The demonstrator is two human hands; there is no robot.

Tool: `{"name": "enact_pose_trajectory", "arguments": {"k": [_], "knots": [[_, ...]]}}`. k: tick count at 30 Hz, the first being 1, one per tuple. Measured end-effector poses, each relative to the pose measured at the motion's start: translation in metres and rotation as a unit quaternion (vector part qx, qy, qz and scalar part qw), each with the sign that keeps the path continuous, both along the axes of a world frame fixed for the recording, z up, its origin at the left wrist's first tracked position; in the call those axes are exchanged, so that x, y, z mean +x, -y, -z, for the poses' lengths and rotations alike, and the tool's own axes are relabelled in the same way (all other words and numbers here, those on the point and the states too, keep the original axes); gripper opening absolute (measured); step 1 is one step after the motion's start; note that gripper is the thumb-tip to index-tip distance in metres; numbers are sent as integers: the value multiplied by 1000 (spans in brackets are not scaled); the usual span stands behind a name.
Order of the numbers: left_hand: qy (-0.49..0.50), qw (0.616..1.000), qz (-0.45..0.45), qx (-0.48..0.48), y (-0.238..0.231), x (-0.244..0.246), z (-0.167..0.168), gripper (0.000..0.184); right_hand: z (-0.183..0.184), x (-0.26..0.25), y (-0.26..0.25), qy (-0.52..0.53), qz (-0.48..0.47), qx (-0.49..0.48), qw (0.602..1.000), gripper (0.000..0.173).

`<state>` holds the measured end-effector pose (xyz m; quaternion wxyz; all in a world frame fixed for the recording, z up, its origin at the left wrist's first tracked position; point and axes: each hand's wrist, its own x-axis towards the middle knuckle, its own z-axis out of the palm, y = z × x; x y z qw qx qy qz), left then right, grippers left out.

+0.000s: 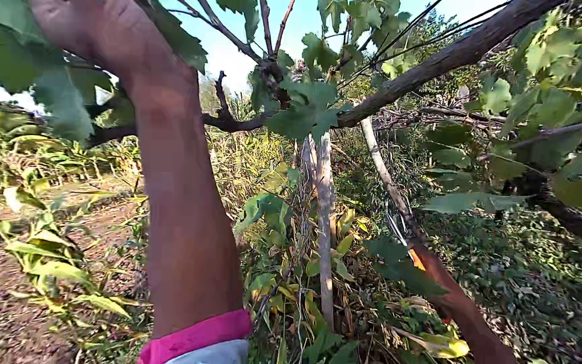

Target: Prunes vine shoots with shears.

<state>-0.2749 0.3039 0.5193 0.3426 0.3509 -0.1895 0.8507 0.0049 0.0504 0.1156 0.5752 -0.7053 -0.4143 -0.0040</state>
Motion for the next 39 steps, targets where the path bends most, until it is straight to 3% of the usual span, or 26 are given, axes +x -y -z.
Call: {"name": "enact_pose_trajectory", "arguments": {"k": [4,6,7,9,10,11,13,15,17,20,22,24,26,28,29,31,32,33,36,39], "knots": [[-2,974,-179,141,26,-26,110,15,115,8,42,-81,51,-183,978,55],[-168,937,-189,239,51,-17,156,18,144,11,54,-113,55,-201,971,57],[-276,895,-174,306,65,-11,162,21,145,13,59,-116,54,-204,971,57],[-453,790,-124,394,75,-1,150,54,129,15,69,-102,50,-197,974,58],[-480,770,-116,404,75,5,140,72,117,16,73,-85,39,-183,979,56],[-469,773,-151,400,75,7,129,79,104,16,75,-69,26,-164,984,54],[-405,787,-337,320,77,10,109,73,79,15,76,-42,11,-119,992,51],[-459,705,-489,231,82,17,93,70,49,13,71,-20,4,-72,997,49],[-556,615,-521,204,83,33,81,54,10,12,59,26,4,-48,998,50],[-585,570,-516,259,81,48,75,25,-70,-5,36,123,-1,-60,991,53],[-547,603,-496,302,78,43,73,16,-122,-21,19,149,9,-66,987,50],[-458,682,-475,316,70,34,75,17,-165,-30,-3,150,19,-62,987,51],[-384,748,-446,307,65,24,82,18,-200,-28,-26,152,41,-11,988,39],[-411,779,-326,343,68,10,101,10,-229,-17,-46,128,72,-2,989,41],[-475,760,-220,386,71,4,112,6,-238,-9,-54,130,82,9,988,40],[-596,651,-54,466,68,8,124,18,-258,-1,-70,126,89,35,987,35],[-616,629,-37,473,65,14,126,35,-268,4,-78,120,86,42,988,33],[-604,646,-66,462,63,19,125,43,-275,10,-87,120,81,54,988,31],[-463,773,-212,378,76,37,110,20,-286,13,-100,134,57,87,985,36],[-395,829,-179,352,103,70,84,17,-291,8,-104,188,61,146,969,49]]}}
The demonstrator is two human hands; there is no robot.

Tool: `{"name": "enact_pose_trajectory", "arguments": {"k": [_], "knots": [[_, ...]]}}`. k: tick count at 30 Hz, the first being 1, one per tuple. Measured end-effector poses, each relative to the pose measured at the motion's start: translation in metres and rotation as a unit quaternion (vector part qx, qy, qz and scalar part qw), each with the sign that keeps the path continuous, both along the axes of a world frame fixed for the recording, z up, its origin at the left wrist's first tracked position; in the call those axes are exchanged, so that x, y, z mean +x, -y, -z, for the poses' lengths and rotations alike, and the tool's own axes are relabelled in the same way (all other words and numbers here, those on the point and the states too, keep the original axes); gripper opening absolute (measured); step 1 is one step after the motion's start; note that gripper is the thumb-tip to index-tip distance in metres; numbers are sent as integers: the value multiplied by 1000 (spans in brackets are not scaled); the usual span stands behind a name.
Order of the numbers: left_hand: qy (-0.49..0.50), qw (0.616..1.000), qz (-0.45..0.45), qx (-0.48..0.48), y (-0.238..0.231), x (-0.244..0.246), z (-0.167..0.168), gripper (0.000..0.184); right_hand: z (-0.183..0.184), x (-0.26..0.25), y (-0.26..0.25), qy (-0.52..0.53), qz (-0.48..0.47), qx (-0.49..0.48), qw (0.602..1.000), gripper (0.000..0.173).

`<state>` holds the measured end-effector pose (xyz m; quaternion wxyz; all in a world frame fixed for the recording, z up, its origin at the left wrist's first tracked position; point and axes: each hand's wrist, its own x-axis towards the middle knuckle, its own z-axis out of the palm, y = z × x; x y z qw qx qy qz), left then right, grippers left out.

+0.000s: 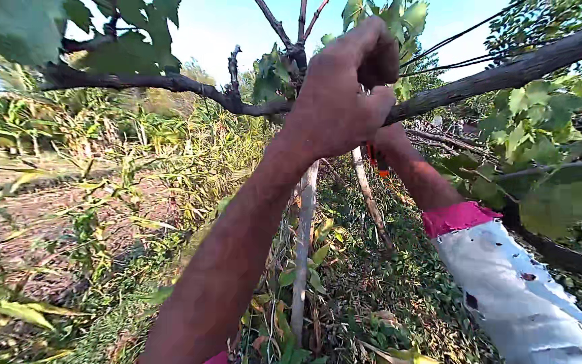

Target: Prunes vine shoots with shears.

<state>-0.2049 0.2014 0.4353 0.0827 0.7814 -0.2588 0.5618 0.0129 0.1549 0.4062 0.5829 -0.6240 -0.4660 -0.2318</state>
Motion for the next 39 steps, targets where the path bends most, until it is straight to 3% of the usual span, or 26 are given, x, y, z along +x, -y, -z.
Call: {"name": "enact_pose_trajectory", "arguments": {"k": [2,5,8,12,16,18,20,23,25,27,32,38,39], "knots": [[7,998,-13,-61,8,25,-18,20,-3,-1,-7,4,22,11,1000,46],[-16,979,-112,-168,3,48,-49,32,-4,-11,-12,9,93,-18,995,41],[-60,962,-170,-203,-12,67,-68,44,2,-18,-10,69,191,-39,978,41],[-163,940,-186,-237,-29,97,-68,67,17,-12,-14,95,222,-26,970,45],[-143,937,-151,-281,-31,110,-59,90,32,0,-11,69,222,16,973,47],[-139,936,-152,-284,-31,111,-53,79,39,0,-9,59,230,53,970,38],[-145,947,-160,-240,-32,111,-49,62,41,-2,-4,59,164,153,973,37],[-137,961,-167,-173,-35,113,-46,39,16,8,-3,197,4,274,941,46],[-117,966,-165,-161,-36,115,-43,34,-13,10,-6,281,6,317,906,50],[-98,965,-182,-164,-35,115,-41,29,-29,3,-7,312,11,325,893,50],[-103,959,-216,-154,-34,107,-35,33,-43,-16,4,307,-39,280,909,48],[-95,963,-194,-164,-40,113,-29,41,-26,3,-1,312,-64,290,902,44],[-90,964,-199,-153,-40,113,-30,36,-17,10,3,290,-61,266,917,45]]}}
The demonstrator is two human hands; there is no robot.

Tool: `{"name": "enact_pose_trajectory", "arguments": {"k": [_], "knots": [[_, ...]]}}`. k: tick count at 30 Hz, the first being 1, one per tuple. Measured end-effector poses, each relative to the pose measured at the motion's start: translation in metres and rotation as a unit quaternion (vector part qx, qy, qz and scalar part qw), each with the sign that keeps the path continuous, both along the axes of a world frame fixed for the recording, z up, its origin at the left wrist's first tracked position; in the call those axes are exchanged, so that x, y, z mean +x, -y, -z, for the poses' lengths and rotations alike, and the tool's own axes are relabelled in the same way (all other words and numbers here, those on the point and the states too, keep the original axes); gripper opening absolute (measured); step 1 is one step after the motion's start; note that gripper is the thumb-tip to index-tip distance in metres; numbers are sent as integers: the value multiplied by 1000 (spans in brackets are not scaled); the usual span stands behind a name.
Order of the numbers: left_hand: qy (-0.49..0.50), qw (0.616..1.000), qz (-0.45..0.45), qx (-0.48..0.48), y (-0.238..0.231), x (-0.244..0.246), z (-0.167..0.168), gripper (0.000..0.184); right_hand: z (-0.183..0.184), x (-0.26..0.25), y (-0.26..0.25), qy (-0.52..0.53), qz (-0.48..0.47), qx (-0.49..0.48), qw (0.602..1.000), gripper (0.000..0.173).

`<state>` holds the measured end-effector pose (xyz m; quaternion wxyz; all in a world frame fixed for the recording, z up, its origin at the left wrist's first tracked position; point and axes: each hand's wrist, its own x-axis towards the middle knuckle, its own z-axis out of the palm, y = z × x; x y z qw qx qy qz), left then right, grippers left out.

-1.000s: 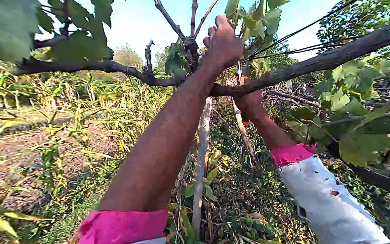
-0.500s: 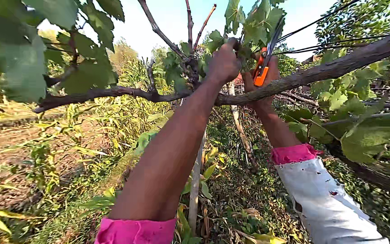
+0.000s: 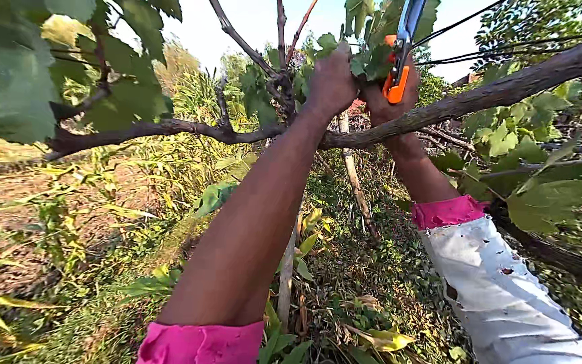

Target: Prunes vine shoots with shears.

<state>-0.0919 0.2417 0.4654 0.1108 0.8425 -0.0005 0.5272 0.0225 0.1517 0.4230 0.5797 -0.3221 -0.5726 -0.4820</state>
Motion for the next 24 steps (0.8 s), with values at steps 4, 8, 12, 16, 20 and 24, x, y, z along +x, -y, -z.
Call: {"name": "enact_pose_trajectory", "arguments": {"k": [4,8,12,16,20,24], "knots": [[-13,999,-17,-29,8,-5,0,30,28,10,40,-150,155,-212,953,39],[16,995,-4,-97,12,-5,2,43,23,13,63,-198,279,-277,898,40],[8,994,3,-111,11,-5,5,33,9,-3,79,-180,314,-297,884,36],[-16,995,-4,-99,9,-7,2,27,6,6,83,-126,313,-273,901,40],[-14,995,-3,-100,6,-5,0,21,8,11,84,-115,331,-246,904,44],[-6,997,-12,-79,7,-3,2,21,6,6,94,-131,336,-263,895,51]]}}
